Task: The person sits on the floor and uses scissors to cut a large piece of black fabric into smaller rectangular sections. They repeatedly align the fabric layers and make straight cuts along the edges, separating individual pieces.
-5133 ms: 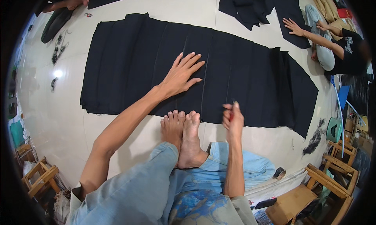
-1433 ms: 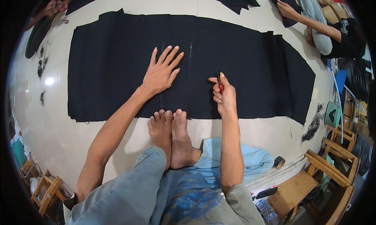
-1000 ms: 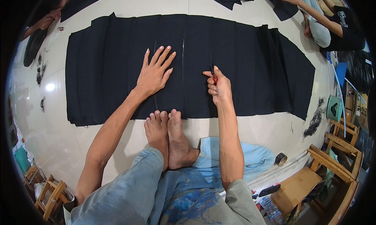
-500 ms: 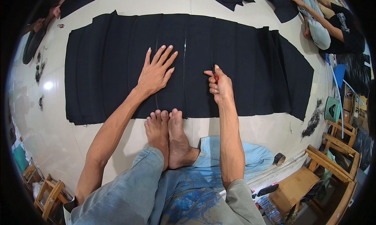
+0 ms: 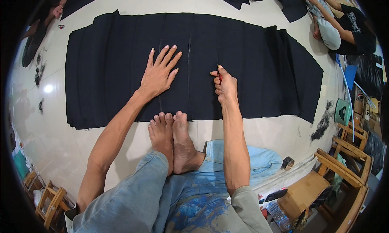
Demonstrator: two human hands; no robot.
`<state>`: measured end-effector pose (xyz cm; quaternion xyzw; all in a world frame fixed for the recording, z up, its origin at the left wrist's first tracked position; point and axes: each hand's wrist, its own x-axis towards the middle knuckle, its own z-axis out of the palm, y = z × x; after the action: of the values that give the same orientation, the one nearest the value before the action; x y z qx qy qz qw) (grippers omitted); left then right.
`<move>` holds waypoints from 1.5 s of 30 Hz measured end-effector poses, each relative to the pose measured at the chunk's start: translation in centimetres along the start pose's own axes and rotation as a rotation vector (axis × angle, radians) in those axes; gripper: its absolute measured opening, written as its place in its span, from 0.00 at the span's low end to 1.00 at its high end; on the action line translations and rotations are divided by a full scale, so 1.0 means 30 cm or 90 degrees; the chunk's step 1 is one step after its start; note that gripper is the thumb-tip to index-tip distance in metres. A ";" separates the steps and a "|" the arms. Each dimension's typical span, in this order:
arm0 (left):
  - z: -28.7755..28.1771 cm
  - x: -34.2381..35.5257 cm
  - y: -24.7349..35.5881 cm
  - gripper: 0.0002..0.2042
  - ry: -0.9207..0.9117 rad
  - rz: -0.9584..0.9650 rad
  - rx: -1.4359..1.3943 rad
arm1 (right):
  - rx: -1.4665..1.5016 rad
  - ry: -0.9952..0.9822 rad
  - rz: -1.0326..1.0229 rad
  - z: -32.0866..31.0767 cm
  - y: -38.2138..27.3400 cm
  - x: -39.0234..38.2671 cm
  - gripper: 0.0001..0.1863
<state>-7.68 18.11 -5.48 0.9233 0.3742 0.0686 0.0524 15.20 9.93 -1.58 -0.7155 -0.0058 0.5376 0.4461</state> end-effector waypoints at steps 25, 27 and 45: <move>-0.076 -0.150 -0.204 0.27 -0.036 0.012 0.053 | -0.473 0.302 -0.645 -0.454 0.217 -0.070 0.27; -0.083 -0.172 -0.214 0.27 -0.044 0.011 0.062 | -0.447 0.341 -0.700 -0.418 0.248 -0.081 0.24; 0.021 0.126 0.269 0.29 -0.051 0.125 -0.057 | 0.086 -0.162 -0.004 -0.140 0.039 -0.039 0.29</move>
<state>0.62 14.97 -4.56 0.9543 0.2761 0.0526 0.1015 17.42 6.01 -1.35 -0.6098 -0.0284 0.6218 0.4906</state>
